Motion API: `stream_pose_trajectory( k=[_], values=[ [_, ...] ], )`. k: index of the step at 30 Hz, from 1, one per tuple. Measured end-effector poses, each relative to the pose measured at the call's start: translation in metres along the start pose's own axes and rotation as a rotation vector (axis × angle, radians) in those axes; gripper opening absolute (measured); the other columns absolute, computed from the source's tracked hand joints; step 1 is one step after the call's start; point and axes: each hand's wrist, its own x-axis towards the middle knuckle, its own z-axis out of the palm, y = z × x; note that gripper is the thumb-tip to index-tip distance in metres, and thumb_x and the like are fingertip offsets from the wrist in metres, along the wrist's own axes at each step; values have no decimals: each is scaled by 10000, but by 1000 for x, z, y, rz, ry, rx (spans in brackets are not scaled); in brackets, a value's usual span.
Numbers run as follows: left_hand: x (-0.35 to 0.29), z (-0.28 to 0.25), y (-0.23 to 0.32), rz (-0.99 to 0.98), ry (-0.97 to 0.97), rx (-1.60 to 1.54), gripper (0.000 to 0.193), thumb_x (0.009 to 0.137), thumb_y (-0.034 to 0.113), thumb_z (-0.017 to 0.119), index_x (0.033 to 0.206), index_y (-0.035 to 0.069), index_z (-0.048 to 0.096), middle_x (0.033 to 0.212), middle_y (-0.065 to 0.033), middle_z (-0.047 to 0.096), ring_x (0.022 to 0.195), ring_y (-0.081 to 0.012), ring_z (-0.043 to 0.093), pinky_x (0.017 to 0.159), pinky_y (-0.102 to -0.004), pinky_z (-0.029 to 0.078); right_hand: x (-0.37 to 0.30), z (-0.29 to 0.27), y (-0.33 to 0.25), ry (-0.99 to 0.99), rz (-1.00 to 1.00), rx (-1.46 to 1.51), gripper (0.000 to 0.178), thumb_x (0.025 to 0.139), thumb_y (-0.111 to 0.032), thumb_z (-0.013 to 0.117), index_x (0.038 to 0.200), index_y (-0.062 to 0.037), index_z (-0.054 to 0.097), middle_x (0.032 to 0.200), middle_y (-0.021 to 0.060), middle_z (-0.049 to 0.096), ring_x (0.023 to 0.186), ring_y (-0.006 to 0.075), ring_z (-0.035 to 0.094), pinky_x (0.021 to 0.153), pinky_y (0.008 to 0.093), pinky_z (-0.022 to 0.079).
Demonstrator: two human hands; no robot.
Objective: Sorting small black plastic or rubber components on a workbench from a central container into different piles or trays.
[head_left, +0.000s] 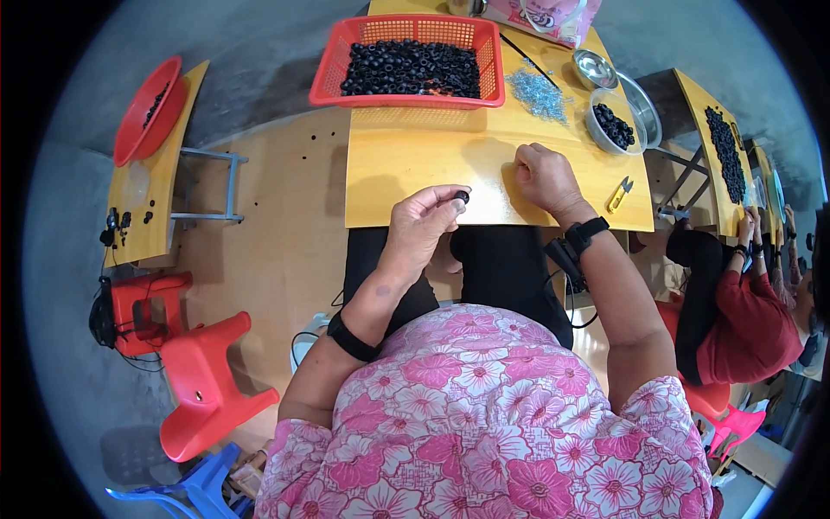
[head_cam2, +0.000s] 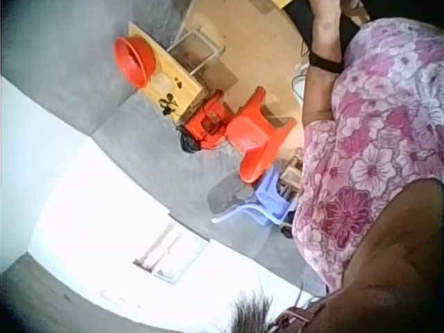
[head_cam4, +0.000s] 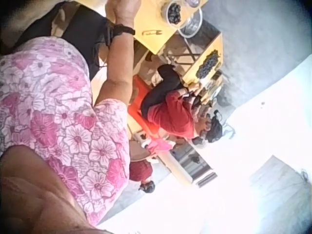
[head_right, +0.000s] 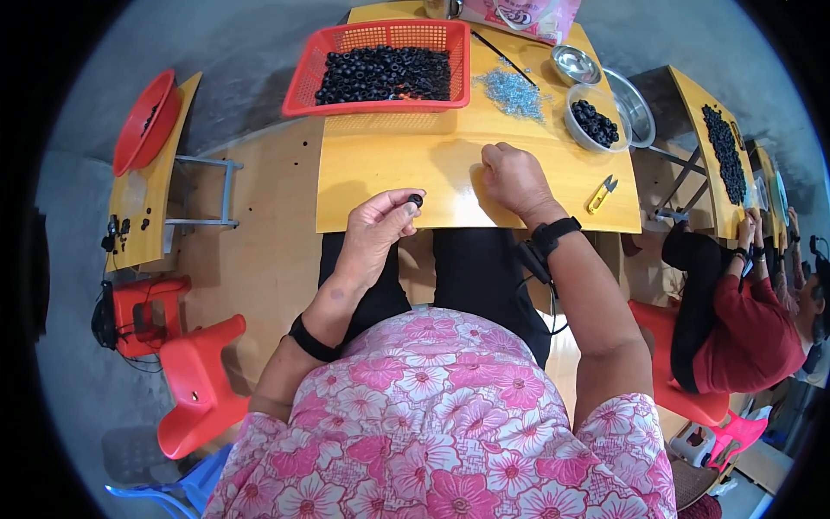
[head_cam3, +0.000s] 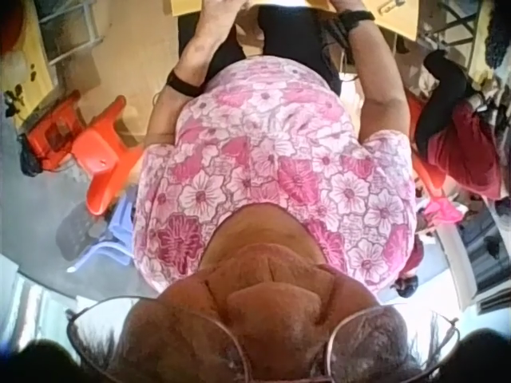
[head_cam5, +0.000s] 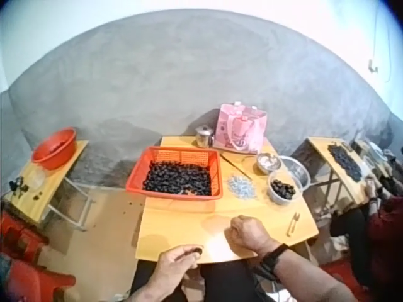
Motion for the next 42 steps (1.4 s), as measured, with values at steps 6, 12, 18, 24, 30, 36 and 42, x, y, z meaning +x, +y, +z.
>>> stream_pose_trajectory(
  k=[6,12,18,24,30,36,42],
  values=[
    [-9,1,6,-40,16,-29,267,923,127,619,1159,3,629,889,7,606,729,-47,530,671,-180,449,-9,-10,-21,-59,160,645,75,772,-29,656,838,-19,621,781,80,652,678,189,638,641,286,517],
    [-16,3,9,-2,5,12,246,913,98,624,1138,-1,639,962,-15,646,756,-55,552,700,-185,474,-19,-56,-80,-231,172,1257,57,841,-29,665,888,1,652,769,4,628,685,73,606,650,208,507],
    [-18,7,13,92,-6,74,224,897,66,636,1108,-10,650,963,-21,658,796,-66,579,731,-205,502,-22,-62,-89,-293,173,1245,91,852,-42,668,929,5,659,782,10,630,684,71,603,653,203,502],
    [-22,9,17,124,-8,95,212,893,52,638,1091,-23,653,937,-45,667,852,-77,599,748,-206,490,-21,-63,-88,-335,141,1260,86,877,-46,645,948,-5,619,828,20,616,712,89,611,666,222,519],
    [-23,8,19,156,-8,160,192,888,31,629,1070,-27,653,917,-46,665,822,-78,605,745,-204,494,-19,-63,-91,-369,128,1244,99,876,-45,645,960,-10,603,840,23,613,713,92,612,657,220,522],
    [-24,6,20,193,6,263,189,872,35,655,1052,-22,657,871,-33,653,796,-73,599,731,-204,495,-16,-61,-92,-419,161,1262,140,876,-69,654,990,-16,593,827,8,604,688,83,607,640,220,523],
    [-23,10,18,180,-3,215,213,864,52,669,1066,-13,664,851,-24,647,768,-69,585,705,-199,489,-15,-59,-95,-460,256,1216,188,873,-125,676,1022,-46,593,817,-17,597,653,52,572,606,189,498]
  ],
)
